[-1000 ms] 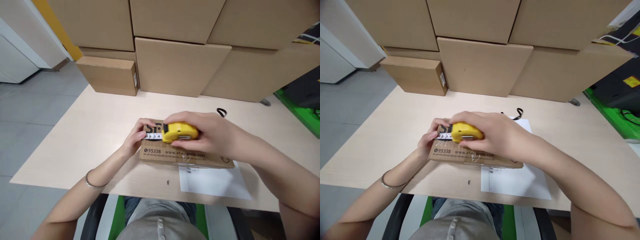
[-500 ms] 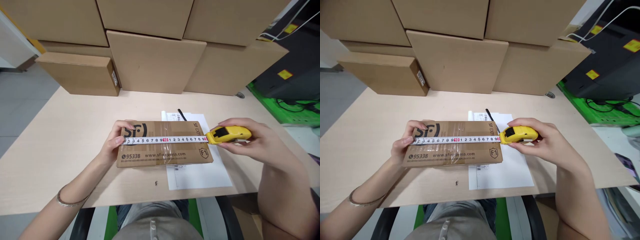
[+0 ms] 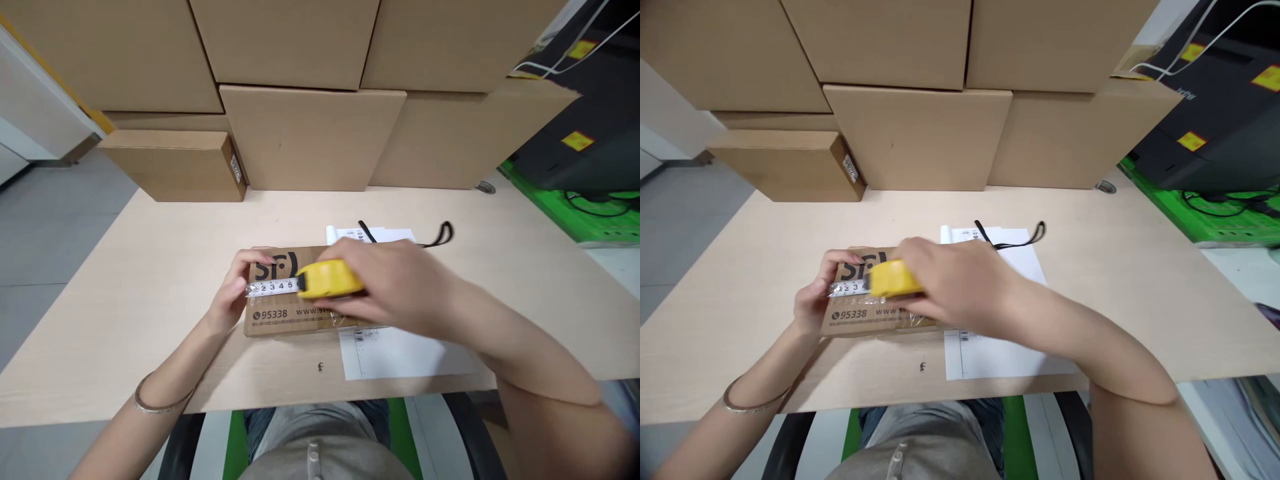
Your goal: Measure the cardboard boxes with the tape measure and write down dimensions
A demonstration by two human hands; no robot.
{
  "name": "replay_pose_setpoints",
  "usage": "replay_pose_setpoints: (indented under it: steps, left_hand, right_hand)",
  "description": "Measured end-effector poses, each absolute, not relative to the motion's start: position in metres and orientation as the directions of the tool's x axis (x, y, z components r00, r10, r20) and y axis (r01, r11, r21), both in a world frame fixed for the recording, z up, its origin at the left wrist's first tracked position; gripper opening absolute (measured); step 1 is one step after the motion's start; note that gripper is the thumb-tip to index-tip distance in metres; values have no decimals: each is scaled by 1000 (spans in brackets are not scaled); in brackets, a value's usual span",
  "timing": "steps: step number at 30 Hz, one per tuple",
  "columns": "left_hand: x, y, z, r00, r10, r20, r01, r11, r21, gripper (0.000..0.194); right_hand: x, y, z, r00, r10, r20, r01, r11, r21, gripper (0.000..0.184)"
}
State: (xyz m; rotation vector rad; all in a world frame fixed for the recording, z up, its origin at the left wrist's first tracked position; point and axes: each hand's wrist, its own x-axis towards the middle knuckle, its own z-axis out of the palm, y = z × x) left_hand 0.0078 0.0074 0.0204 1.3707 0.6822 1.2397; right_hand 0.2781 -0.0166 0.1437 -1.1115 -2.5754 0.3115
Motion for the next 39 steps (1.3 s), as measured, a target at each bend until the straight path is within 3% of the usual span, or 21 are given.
replay_pose_setpoints:
  steps: [3,5,7,10,12,14,17,21,24,27,30,33,36,39]
  left_hand:
    - [-12,9,21,401,863,306,-173,-257,951,48]
    - [-28,10,25,496,814,304,-112,-287,951,48]
    - [-42,9,29,580,754,308,-40,-352,935,48]
    - [-55,7,32,663,669,336,44,-483,875,64]
    - [-59,6,32,673,637,377,61,-555,829,72]
    - [-59,5,30,666,623,411,62,-596,801,70]
    - [-53,3,29,633,614,471,65,-649,758,62]
    - [-32,-14,39,583,622,523,143,-712,687,66]
    - [-7,-38,50,546,587,598,158,-773,614,80]
    - [17,-61,51,530,546,649,195,-823,534,96]
    - [27,-74,39,561,512,650,276,-856,436,99]
    - [21,-73,24,500,465,730,287,-885,367,97]
    - [13,-51,23,334,588,737,265,-808,525,88]
    - [22,-12,34,159,803,575,95,-592,800,66]
  right_hand:
    - [244,-20,141,-767,570,294,536,822,-195,27]
    - [245,-29,142,-757,562,332,517,827,-222,28]
    - [265,-42,142,-629,680,376,583,733,-351,21]
    - [312,-59,130,-155,902,402,683,392,-616,39]
    - [341,-61,114,142,915,379,585,231,-778,36]
    - [358,-53,94,221,954,204,364,113,-924,36]
    - [358,-30,72,127,992,-4,59,-12,-998,48]
    - [333,5,74,61,998,33,-131,41,-991,45]
    - [316,25,82,22,996,88,-153,91,-984,39]
    - [306,40,77,-35,998,55,-142,50,-989,39]
    - [305,46,67,-82,996,26,-109,17,-994,41]
    - [311,44,67,-68,990,126,-78,121,-990,41]
    - [316,37,84,12,947,320,13,319,-948,40]
    - [309,31,106,-108,898,426,190,439,-878,44]
